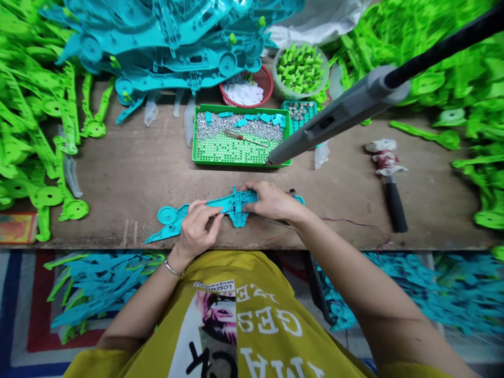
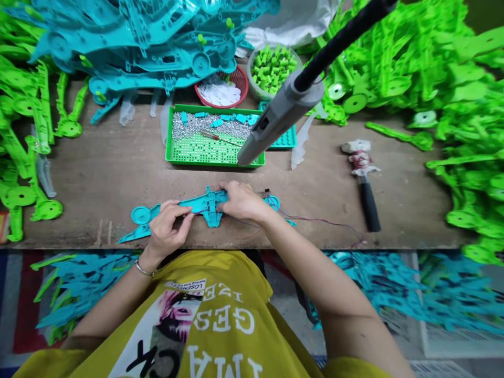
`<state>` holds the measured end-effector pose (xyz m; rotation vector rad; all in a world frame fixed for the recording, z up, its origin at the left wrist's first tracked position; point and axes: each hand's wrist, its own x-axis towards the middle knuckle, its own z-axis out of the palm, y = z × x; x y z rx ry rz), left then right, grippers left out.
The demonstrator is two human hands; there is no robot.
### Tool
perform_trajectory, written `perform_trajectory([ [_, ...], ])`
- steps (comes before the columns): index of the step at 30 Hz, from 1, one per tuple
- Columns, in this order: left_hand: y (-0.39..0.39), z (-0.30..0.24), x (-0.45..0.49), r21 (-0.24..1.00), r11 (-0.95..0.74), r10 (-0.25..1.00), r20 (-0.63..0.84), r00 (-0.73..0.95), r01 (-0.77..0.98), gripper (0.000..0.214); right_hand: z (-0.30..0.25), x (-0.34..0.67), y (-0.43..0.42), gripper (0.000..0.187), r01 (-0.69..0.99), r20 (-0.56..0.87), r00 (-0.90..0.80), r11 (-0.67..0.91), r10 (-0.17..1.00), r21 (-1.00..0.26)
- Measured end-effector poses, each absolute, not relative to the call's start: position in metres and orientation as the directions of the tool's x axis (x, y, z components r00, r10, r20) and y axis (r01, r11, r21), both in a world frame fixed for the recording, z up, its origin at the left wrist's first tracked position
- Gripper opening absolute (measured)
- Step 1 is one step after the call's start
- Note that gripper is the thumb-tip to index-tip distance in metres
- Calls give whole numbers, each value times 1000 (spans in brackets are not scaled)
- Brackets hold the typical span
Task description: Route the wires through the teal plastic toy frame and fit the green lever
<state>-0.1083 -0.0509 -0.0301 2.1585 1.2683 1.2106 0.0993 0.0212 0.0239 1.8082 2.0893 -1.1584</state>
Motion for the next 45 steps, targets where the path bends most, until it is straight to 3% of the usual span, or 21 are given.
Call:
perform_trajectory([
  [5, -51, -28, -108, 662, -500, 864, 422, 273, 559, 4, 23, 95, 20, 29, 888, -541, -249, -33, 803, -458],
  [8, -51, -29, -110, 679, -521, 851, 465, 246, 517, 7, 22, 97, 20, 27, 889, -544, -266, -16, 796, -458],
  [12, -53, -37, -113, 749, -472, 860, 506, 59, 465, 12, 22, 105, 23, 35, 850, -544, -327, -11, 773, -526],
  [15, -54, -41, -111, 855, -363, 897, 428, -110, 370, 13, 21, 109, 25, 41, 841, -549, -340, -14, 763, -541],
  [19, -51, -32, -112, 933, -289, 888, 344, -306, 213, 14, 22, 111, 28, 32, 848, -565, -346, -8, 749, -530],
  [22, -51, -17, -129, 889, -272, 821, 414, -392, 370, 16, 20, 111, 29, 30, 829, -549, -374, 3, 748, -560],
  [25, -54, -6, -153, 732, -180, 733, 545, -407, 657, 22, 18, 113, 34, 26, 802, -527, -396, 3, 752, -598],
  [28, -56, -4, -166, 655, -57, 808, 474, -351, 754, 16, 24, 125, 43, 17, 773, -524, -430, 0, 735, -634],
  [33, -58, -12, -165, 652, 46, 878, 335, -341, 757, 19, 54, 167, 35, 24, 715, -409, -425, 22, 807, -699],
  [35, -57, -15, -164, 660, 54, 880, 323, -348, 749, 20, 62, 180, 16, 25, 740, -367, -435, 94, 822, -666],
  [39, -55, -14, -166, 666, 76, 891, 289, -350, 742, 24, 49, 189, -25, 31, 865, -287, -361, 204, 887, -458],
  [43, -53, -10, -165, 676, 95, 897, 260, -357, 731, 25, 24, 187, -45, 10, 906, -184, -339, 268, 923, -327],
  [45, -53, -10, -164, 681, 102, 901, 246, -357, 726, 26, 23, 187, -48, 10, 910, -123, -338, 291, 933, -295],
])
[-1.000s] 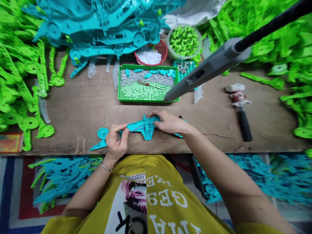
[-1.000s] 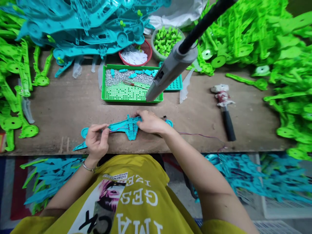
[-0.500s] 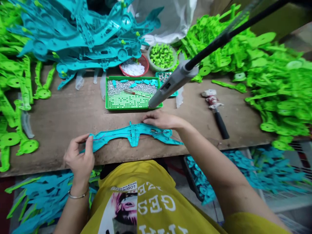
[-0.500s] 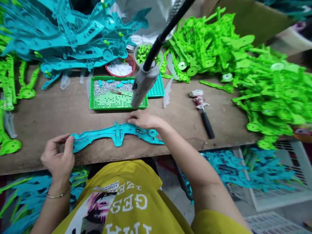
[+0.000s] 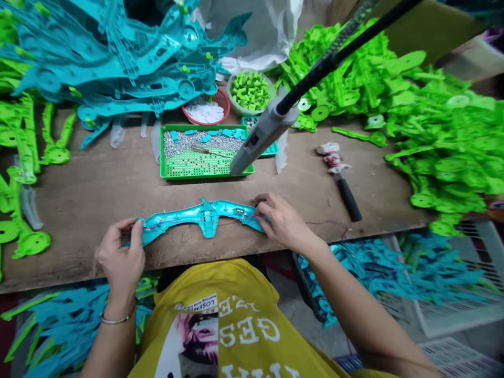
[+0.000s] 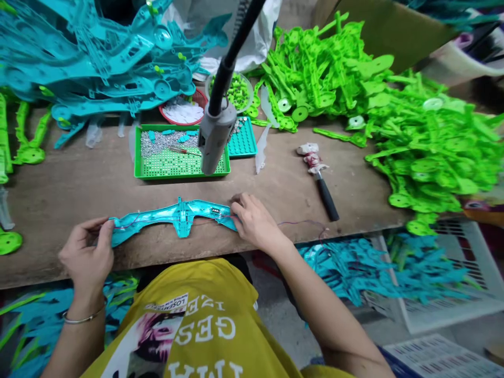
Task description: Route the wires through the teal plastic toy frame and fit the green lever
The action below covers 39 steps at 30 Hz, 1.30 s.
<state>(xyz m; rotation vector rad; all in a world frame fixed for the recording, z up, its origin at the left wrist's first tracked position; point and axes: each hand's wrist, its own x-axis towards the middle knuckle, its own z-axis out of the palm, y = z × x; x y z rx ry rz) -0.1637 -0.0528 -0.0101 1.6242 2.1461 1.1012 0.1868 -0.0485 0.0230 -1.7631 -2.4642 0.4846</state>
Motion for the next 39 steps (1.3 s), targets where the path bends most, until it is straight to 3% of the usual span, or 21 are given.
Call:
perform_trajectory([
  [3, -54, -11, -163, 681, 125, 898, 232, -375, 722, 26, 32, 181, -50, 5, 916, -31, -271, 248, 962, -317],
  [9, -53, -9, -166, 789, 180, 872, 148, -466, 588, 30, 19, 148, -45, 4, 703, 217, -174, 275, 961, -656],
  [13, -50, -4, -181, 880, 197, 849, 67, -524, 432, 34, -7, 137, -41, 8, 632, 236, -97, 243, 967, -736],
  [21, -54, -8, -221, 810, 215, 737, 232, -634, 546, 29, -8, 135, -38, 11, 713, 130, -113, 171, 985, -680],
  [23, -53, -14, -221, 844, 209, 694, 227, -683, 493, 29, -6, 134, -37, 14, 722, 126, -128, 179, 984, -668],
  [26, -50, -21, -217, 947, 178, 645, 94, -759, 268, 32, -6, 135, -37, 14, 715, 157, -157, 222, 975, -663],
  [29, -47, -24, -211, 977, 180, 662, -32, -749, 118, 36, -8, 139, -37, 13, 757, 223, -154, 260, 963, -600],
  [35, -51, -24, -191, 986, 162, 769, -99, -632, 43, 31, -13, 170, -37, 12, 895, 278, -49, 166, 959, -415],
  [37, -53, -22, -182, 990, 134, 799, -81, -597, 46, 26, -7, 178, -40, 22, 919, 279, 26, 87, 960, -385],
  [39, -53, -18, -173, 991, 101, 817, -33, -575, 87, 19, 5, 172, -44, 35, 921, 404, 93, 75, 910, -382],
])
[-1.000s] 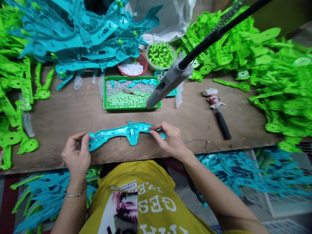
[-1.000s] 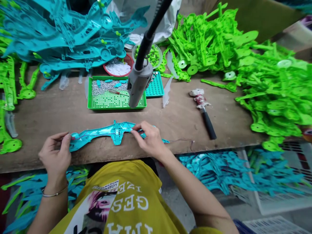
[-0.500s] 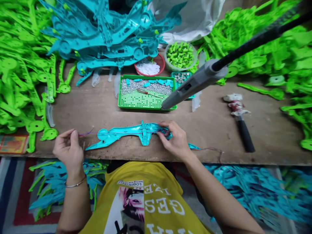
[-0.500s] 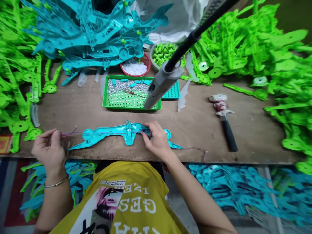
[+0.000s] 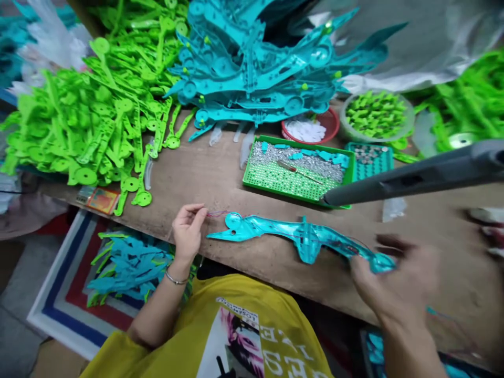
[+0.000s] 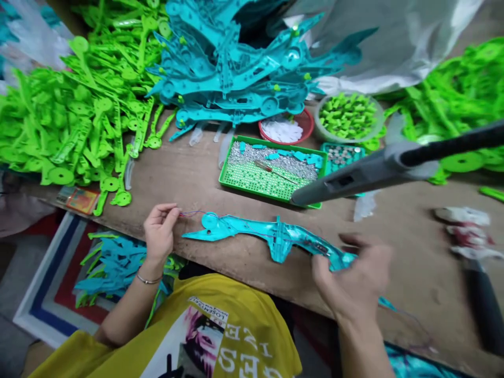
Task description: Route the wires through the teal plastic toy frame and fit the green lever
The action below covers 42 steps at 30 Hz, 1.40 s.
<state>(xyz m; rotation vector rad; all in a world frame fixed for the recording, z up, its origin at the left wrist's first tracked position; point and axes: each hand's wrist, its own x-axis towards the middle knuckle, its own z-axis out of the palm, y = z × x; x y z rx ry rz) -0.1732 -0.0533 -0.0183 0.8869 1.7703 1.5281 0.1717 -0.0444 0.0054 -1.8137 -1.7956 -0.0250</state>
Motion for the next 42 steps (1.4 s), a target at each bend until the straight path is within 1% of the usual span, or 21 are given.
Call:
perform_trajectory([
  [1, -53, -15, -169, 990, 83, 827, -6, -562, 112, 17, 14, 162, -46, 39, 909, 487, 90, 128, 869, -397],
  [2, -53, -11, -166, 989, 62, 840, 22, -542, 135, 14, 23, 148, -46, 43, 883, 569, 53, 228, 820, -411],
  [3, -53, -6, -163, 987, 36, 859, 50, -509, 157, 12, 33, 130, -46, 46, 822, 576, -47, 359, 816, -442],
  [4, -53, -1, -161, 984, 5, 884, 80, -460, 180, 11, 42, 110, -44, 50, 729, 555, -202, 503, 807, -465],
  [5, -53, 4, -158, 978, -34, 913, 114, -392, 204, 10, 50, 88, -40, 55, 621, 525, -367, 622, 768, -476],
  [6, -54, 9, -157, 971, -83, 937, 153, -314, 225, 9, 55, 67, -36, 58, 548, 477, -491, 684, 729, -481],
  [8, -56, 18, -155, 948, -194, 957, 240, -163, 252, 8, 60, 32, -24, 56, 440, 409, -655, 761, 635, -477],
  [10, -57, 22, -157, 920, -290, 944, 320, -80, 264, 7, 56, 12, -12, 47, 379, 369, -733, 794, 571, -476],
  [11, -57, 23, -161, 906, -321, 935, 350, -60, 275, 12, 52, 9, -7, 42, 370, 366, -743, 799, 561, -473],
  [13, -53, 21, -176, 869, -339, 925, 378, -40, 359, 34, 42, 12, 1, 35, 385, 396, -721, 804, 569, -454],
  [15, -44, 16, -204, 779, -223, 927, 355, -120, 586, 46, 32, 25, 8, 31, 433, 465, -665, 809, 585, -398],
  [16, -38, 13, -221, 685, -90, 914, 345, -214, 723, 35, 29, 34, 10, 30, 467, 500, -633, 807, 591, -362],
  [17, -32, 10, -241, 567, 148, 857, 335, -391, 810, 25, 26, 42, 11, 31, 505, 527, -604, 798, 598, -329],
  [18, -25, 7, -261, 528, 280, 798, 336, -500, 802, 22, 24, 49, 11, 31, 543, 544, -575, 782, 611, -304],
  [19, -18, 5, -280, 508, 357, 756, 335, -562, 784, 23, 23, 56, 11, 31, 579, 551, -549, 761, 628, -291],
  [22, 0, -2, -320, 466, 488, 701, 295, -650, 738, 22, 23, 69, 7, 29, 628, 519, -519, 715, 679, -308],
  [26, 8, -4, -333, 472, 528, 698, 233, -678, 706, 21, 26, 75, 3, 28, 603, 485, -540, 718, 688, -347],
  [31, -1, 1, -320, 593, 463, 713, 193, -675, 659, 19, 28, 83, 2, 31, 569, 495, -532, 723, 687, -391],
  [34, -8, 0, -305, 717, 397, 749, 107, -654, 573, 20, 25, 84, 2, 29, 563, 502, -509, 712, 699, -420],
  [38, -9, -6, -273, 880, 344, 837, -130, -532, 326, 32, 26, 79, -1, 24, 548, 466, -477, 666, 746, -506],
  [42, -1, -6, -239, 925, 370, 889, -328, -318, 82, 44, 37, 74, -6, 22, 510, 392, -478, 612, 786, -604],
])
